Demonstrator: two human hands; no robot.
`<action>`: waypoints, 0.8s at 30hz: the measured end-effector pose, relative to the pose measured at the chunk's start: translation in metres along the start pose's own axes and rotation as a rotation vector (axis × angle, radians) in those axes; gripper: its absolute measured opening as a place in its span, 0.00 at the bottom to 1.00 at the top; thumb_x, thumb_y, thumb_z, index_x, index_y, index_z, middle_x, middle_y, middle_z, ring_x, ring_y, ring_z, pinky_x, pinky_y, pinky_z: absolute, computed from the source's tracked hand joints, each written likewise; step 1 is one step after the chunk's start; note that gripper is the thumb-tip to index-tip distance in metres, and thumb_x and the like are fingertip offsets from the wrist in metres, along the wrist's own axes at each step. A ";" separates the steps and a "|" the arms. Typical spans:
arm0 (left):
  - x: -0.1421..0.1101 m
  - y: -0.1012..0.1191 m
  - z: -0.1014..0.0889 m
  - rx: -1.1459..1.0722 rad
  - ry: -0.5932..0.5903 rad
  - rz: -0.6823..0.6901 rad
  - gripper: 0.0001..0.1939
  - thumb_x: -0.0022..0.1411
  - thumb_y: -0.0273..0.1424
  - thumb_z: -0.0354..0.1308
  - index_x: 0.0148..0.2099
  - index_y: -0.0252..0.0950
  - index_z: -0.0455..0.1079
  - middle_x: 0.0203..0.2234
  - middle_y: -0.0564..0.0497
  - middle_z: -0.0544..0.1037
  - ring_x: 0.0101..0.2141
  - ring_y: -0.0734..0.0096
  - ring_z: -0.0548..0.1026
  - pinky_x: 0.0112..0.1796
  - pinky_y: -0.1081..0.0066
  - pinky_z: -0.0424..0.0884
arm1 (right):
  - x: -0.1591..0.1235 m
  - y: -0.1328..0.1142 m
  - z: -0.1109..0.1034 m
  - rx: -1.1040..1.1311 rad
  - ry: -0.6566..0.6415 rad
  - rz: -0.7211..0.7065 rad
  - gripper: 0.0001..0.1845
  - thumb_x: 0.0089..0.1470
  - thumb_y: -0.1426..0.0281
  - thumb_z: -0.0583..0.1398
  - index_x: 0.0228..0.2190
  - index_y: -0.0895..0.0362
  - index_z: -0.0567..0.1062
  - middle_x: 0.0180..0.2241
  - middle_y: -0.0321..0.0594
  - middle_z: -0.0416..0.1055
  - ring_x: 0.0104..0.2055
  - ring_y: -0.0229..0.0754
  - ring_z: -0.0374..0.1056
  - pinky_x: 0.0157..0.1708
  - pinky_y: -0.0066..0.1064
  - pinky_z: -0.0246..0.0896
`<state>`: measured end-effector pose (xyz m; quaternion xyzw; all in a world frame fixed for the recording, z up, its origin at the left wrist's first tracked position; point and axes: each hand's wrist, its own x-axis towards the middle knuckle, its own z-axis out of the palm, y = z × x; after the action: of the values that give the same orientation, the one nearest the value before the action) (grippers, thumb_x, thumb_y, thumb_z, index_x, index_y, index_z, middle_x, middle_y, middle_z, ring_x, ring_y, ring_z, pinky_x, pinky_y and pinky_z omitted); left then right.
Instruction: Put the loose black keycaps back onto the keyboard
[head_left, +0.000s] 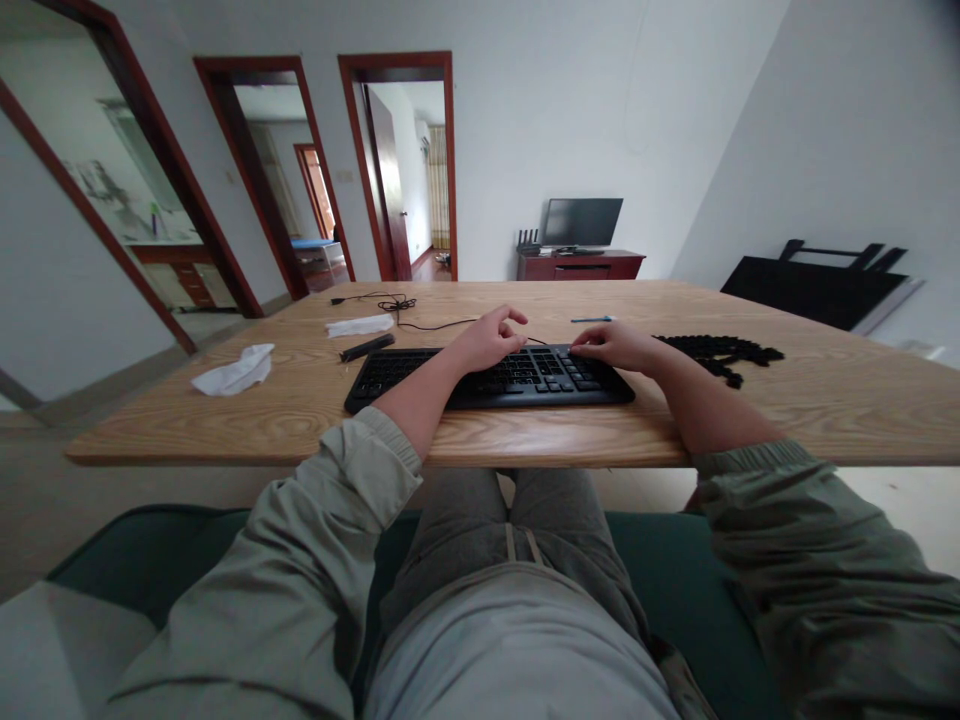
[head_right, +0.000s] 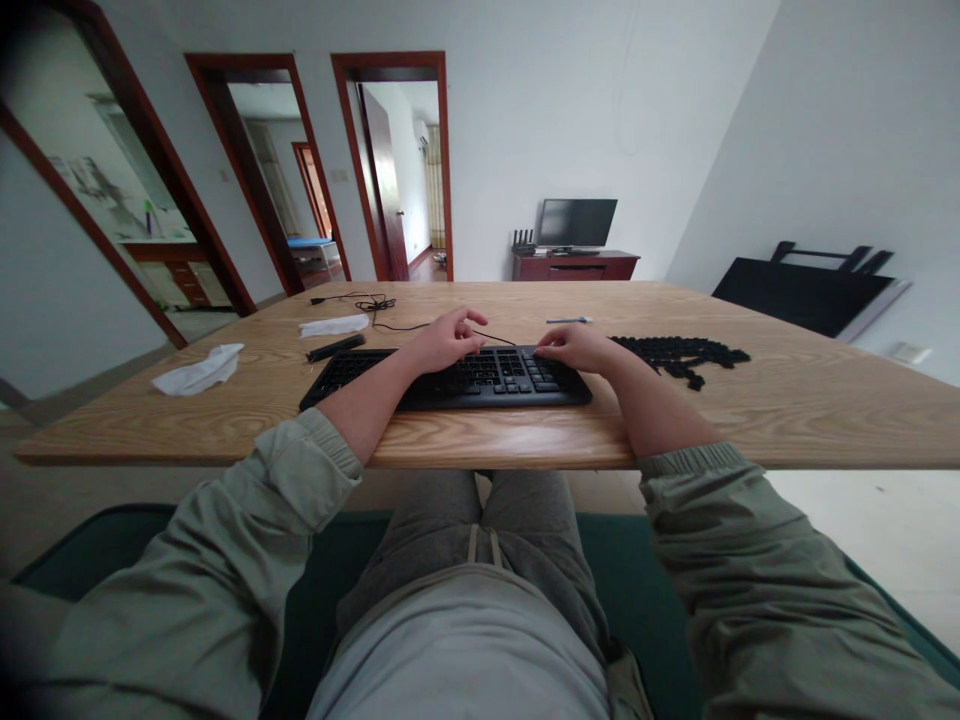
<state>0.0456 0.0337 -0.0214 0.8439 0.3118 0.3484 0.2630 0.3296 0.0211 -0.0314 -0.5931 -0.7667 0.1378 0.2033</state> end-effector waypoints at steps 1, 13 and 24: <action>0.000 0.001 0.000 0.000 0.000 -0.002 0.17 0.60 0.32 0.57 0.51 0.33 0.66 0.26 0.55 0.73 0.26 0.73 0.71 0.30 0.72 0.62 | -0.001 0.000 -0.001 0.007 0.001 0.014 0.24 0.52 0.50 0.61 0.36 0.57 0.82 0.35 0.44 0.80 0.38 0.47 0.72 0.37 0.35 0.63; -0.004 0.010 -0.002 0.011 -0.022 -0.026 0.16 0.60 0.31 0.56 0.50 0.34 0.67 0.27 0.55 0.73 0.28 0.72 0.71 0.31 0.71 0.64 | 0.002 0.007 0.000 0.063 -0.034 0.019 0.26 0.50 0.46 0.62 0.36 0.55 0.82 0.37 0.43 0.80 0.40 0.48 0.72 0.41 0.35 0.65; -0.004 0.010 -0.003 0.063 -0.057 -0.049 0.18 0.59 0.30 0.57 0.53 0.33 0.67 0.27 0.55 0.73 0.28 0.72 0.70 0.30 0.71 0.62 | 0.007 -0.002 -0.008 0.077 -0.110 0.050 0.30 0.45 0.43 0.63 0.36 0.56 0.81 0.36 0.44 0.79 0.37 0.47 0.70 0.34 0.34 0.64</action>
<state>0.0447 0.0245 -0.0150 0.8534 0.3357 0.3078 0.2534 0.3300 0.0266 -0.0220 -0.5952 -0.7559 0.2045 0.1802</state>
